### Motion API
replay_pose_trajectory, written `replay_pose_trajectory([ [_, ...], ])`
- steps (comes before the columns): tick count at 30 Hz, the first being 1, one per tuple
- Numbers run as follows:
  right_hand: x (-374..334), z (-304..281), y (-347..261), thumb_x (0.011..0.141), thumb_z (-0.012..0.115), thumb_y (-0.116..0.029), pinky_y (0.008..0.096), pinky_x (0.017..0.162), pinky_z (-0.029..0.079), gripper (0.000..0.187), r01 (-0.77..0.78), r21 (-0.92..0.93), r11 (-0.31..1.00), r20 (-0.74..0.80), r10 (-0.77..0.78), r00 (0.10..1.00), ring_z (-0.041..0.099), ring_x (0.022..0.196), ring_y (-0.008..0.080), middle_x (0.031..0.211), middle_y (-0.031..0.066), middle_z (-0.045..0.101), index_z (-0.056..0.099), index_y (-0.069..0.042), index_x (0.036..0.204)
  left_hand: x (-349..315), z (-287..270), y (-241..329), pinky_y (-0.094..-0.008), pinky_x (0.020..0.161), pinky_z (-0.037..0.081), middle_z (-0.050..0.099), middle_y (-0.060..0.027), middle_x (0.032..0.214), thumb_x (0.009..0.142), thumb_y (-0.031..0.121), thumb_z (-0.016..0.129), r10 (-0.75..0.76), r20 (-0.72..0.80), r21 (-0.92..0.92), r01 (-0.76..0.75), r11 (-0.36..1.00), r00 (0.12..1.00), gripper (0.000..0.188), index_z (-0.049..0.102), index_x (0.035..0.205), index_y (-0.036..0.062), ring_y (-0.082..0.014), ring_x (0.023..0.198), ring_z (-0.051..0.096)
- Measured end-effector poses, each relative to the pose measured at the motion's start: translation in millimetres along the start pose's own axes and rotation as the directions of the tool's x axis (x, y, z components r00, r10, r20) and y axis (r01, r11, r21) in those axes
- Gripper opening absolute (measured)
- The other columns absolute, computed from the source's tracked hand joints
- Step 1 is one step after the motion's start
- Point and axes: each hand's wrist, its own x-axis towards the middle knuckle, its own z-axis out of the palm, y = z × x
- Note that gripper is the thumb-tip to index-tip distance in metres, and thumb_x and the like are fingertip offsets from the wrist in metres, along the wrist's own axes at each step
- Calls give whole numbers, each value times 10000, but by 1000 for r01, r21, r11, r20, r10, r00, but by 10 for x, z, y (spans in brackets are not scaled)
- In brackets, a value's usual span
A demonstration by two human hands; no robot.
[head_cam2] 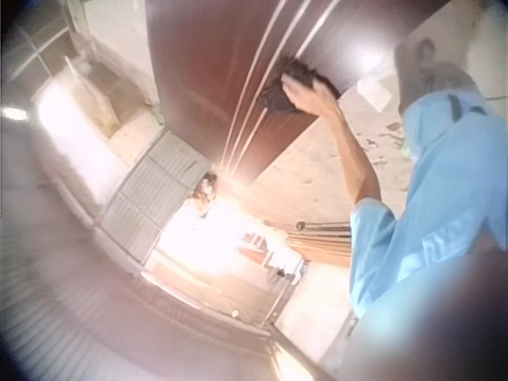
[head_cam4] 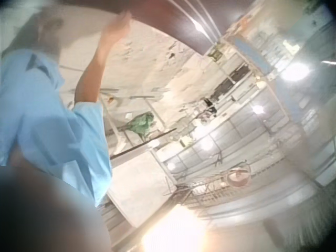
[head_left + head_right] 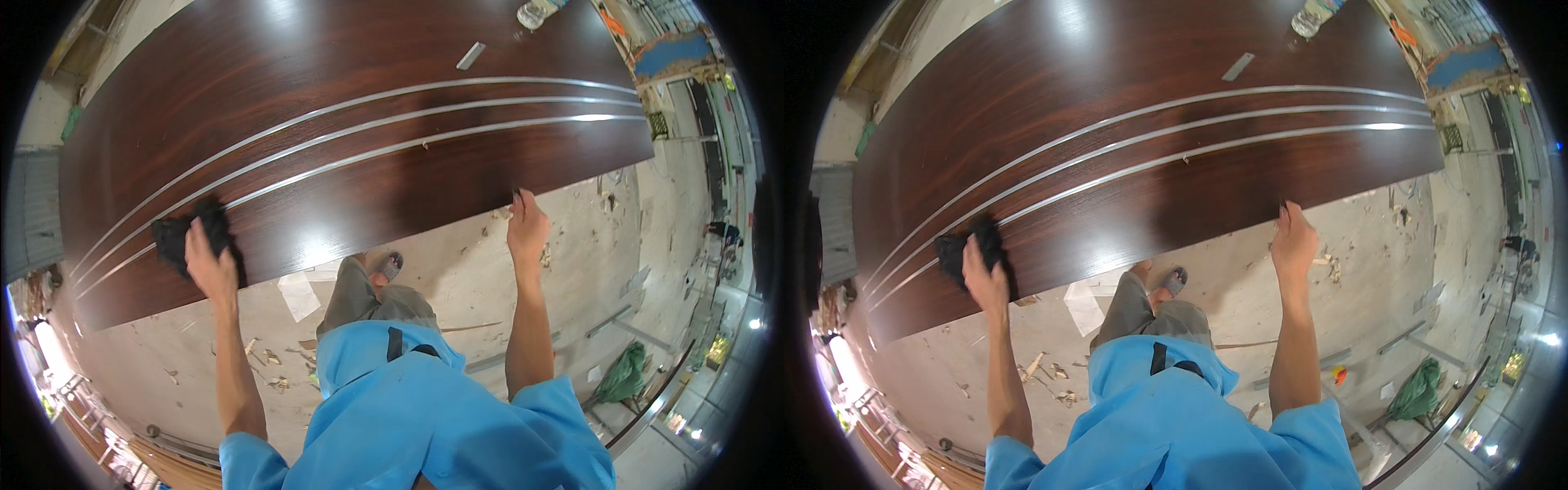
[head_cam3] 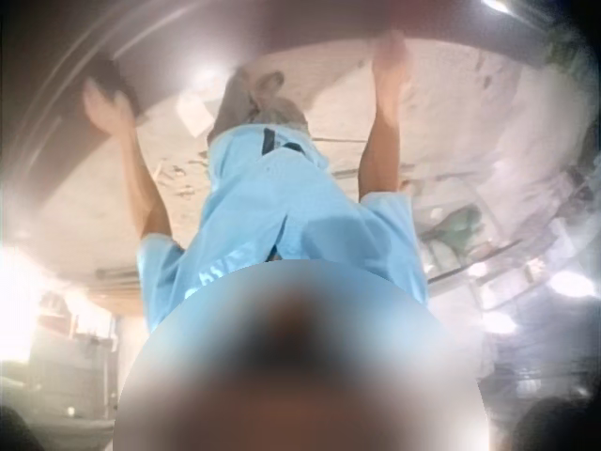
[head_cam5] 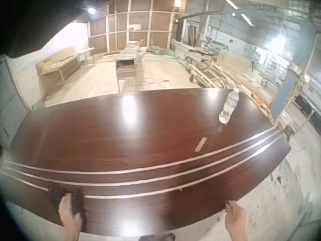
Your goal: The person wipes a large dark wooden table with a black cloth, repeatedly applying water from a plastic bottle and using a small metal scraper to remove residue from the surface and inlaid strips. The person moves the bottle and cloth across the table, focusing on different sections and edges.
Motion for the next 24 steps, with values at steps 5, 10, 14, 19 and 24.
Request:
replay_pose_trajectory([
  [5,-87,228,-50,1067,583,-153,446,627,532,311,27,-261,965,-96,-53,994,718,709,345,843,125,756,673,-175,1364,386,461,584,-527,1243,283,454,-259,1582,843,126,726,377,152,35,-386,922,914,795,466,1594,84,-417,1504,389],
  [10,-483,504,-410,997,618,-60,434,568,522,353,176,-185,967,-143,-203,969,700,648,296,857,85,760,683,-180,1322,759,716,902,-534,1262,242,424,-254,1602,818,172,716,540,221,-13,-552,834,812,859,420,1622,109,-401,1529,350],
  [14,-1043,880,-1012,944,647,4,399,564,520,376,252,-20,968,-191,-251,949,691,643,287,845,81,748,719,-159,1276,908,774,925,-544,1268,226,398,-250,1617,812,180,714,644,247,-77,-648,758,724,888,390,1637,124,-410,1536,329],
  [19,-1786,1213,-1952,793,646,70,394,516,459,589,289,-15,957,-87,-289,953,578,540,229,654,33,536,682,-162,1334,1120,818,823,-556,1272,210,364,-269,1633,877,301,619,792,266,-172,-781,601,550,844,350,1656,116,-430,1541,312],
  [24,-2534,1592,-2964,860,643,-60,407,539,493,526,245,86,966,-9,-245,970,631,631,236,770,41,579,636,-165,1376,1358,859,717,-550,1262,256,402,-225,1619,830,227,780,876,239,-263,-841,473,419,921,362,1647,157,-398,1538,339],
])
